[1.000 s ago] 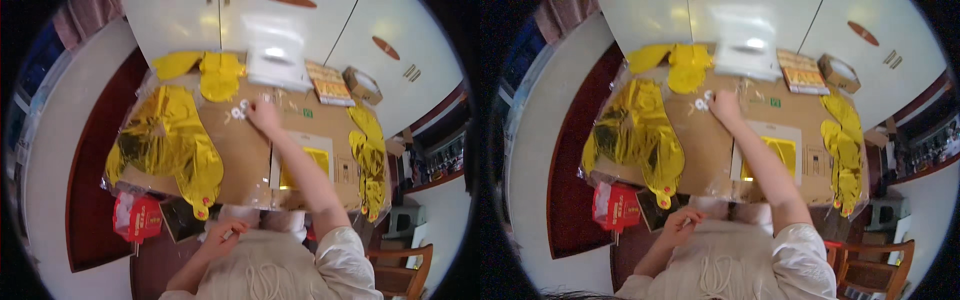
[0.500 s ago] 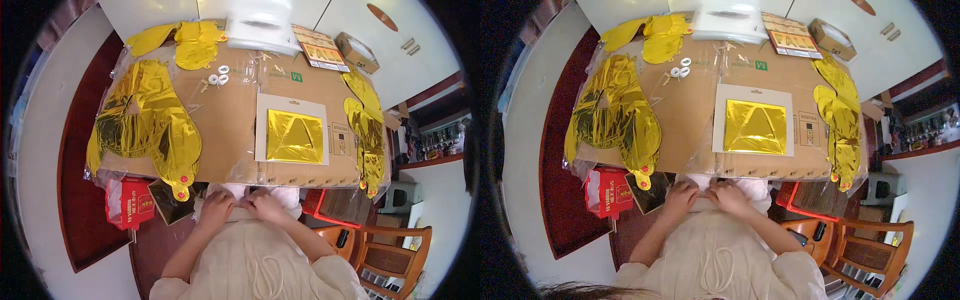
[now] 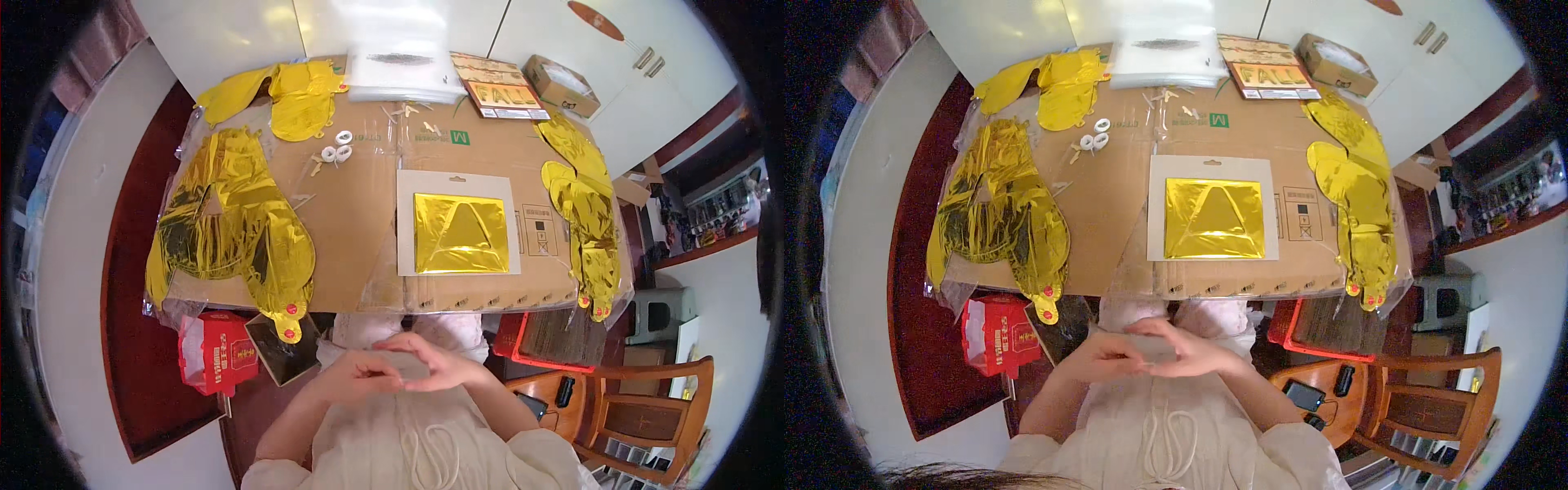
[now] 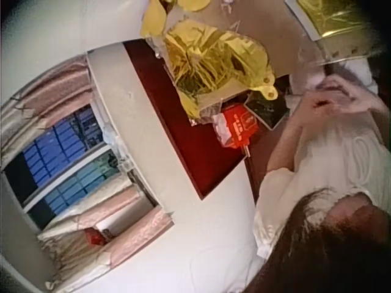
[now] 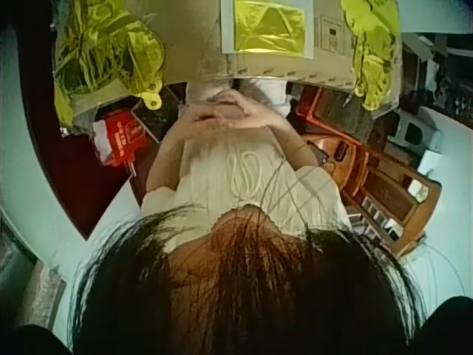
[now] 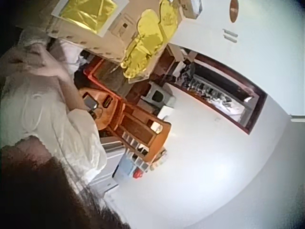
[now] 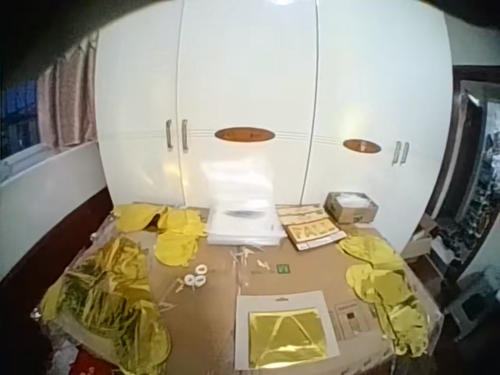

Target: Folding gold-colored foil letter balloons and placing them on a cardboard box surface.

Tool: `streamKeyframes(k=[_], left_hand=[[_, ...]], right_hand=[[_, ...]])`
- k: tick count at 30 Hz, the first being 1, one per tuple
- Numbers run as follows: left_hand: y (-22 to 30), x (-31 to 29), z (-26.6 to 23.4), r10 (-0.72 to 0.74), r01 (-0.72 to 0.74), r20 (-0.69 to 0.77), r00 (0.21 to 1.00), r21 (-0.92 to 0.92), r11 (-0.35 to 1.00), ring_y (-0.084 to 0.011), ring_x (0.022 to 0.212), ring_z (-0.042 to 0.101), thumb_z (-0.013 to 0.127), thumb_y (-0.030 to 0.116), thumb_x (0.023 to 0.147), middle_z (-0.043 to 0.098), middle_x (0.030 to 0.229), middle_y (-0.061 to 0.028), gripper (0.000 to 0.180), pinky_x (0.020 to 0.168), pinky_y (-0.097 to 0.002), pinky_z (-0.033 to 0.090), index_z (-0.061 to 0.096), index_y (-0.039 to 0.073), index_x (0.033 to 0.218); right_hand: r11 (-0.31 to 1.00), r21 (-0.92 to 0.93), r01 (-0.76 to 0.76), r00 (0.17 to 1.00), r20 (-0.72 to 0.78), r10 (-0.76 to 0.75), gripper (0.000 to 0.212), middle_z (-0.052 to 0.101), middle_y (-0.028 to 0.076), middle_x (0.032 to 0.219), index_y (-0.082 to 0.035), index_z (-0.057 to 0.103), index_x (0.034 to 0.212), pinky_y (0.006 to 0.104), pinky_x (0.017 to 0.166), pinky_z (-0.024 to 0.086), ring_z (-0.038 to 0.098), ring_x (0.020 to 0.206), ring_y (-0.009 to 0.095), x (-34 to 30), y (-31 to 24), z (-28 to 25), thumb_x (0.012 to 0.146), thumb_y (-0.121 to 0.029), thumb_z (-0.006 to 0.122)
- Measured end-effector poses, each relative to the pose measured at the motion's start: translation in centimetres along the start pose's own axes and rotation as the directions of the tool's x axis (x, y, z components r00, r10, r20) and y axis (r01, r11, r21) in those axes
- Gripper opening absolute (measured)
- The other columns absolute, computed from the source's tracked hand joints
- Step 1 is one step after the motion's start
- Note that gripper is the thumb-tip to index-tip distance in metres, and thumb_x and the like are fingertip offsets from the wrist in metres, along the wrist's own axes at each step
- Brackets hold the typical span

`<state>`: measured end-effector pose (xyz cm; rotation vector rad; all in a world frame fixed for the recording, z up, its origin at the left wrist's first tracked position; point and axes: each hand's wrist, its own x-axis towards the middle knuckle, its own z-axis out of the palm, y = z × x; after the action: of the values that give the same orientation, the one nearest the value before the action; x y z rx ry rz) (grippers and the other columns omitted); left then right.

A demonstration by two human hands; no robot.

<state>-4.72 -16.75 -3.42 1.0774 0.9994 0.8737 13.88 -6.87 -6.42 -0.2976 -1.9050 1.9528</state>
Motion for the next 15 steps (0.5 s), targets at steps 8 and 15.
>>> streamKeyframes(k=[8,15], left_hand=[[6.0,2.1,0.7,0.664,-0.343,-0.313,0.679,0.664,0.664,-0.0158,0.064,0.053,0.065,0.007,0.077,0.062,0.076,-0.0024,0.014,0.063,-0.0299,0.042,0.067,0.003,0.090],[4.1,-1.0,-1.4,0.510,-0.384,-0.078,0.857,0.562,0.733,-0.0176,0.074,0.052,0.064,0.008,0.074,0.061,0.074,-0.0058,0.006,0.061,-0.0327,0.038,0.060,0.004,0.075]], right_hand=[[0.985,-0.136,-0.110,0.993,-0.053,0.104,0.018,0.064,0.009,0.085,-0.001,0.060,0.099,0.0320,0.070,0.047,0.061,0.076,0.022,-0.5,-1.8,1.5,0.084,-0.010,0.062],[0.920,-0.382,0.087,0.979,-0.137,-0.149,0.006,0.062,0.012,0.069,-0.002,0.065,0.083,0.0329,0.057,0.046,0.061,0.062,0.025,-2.2,-7.7,-2.3,0.079,-0.007,0.066]])
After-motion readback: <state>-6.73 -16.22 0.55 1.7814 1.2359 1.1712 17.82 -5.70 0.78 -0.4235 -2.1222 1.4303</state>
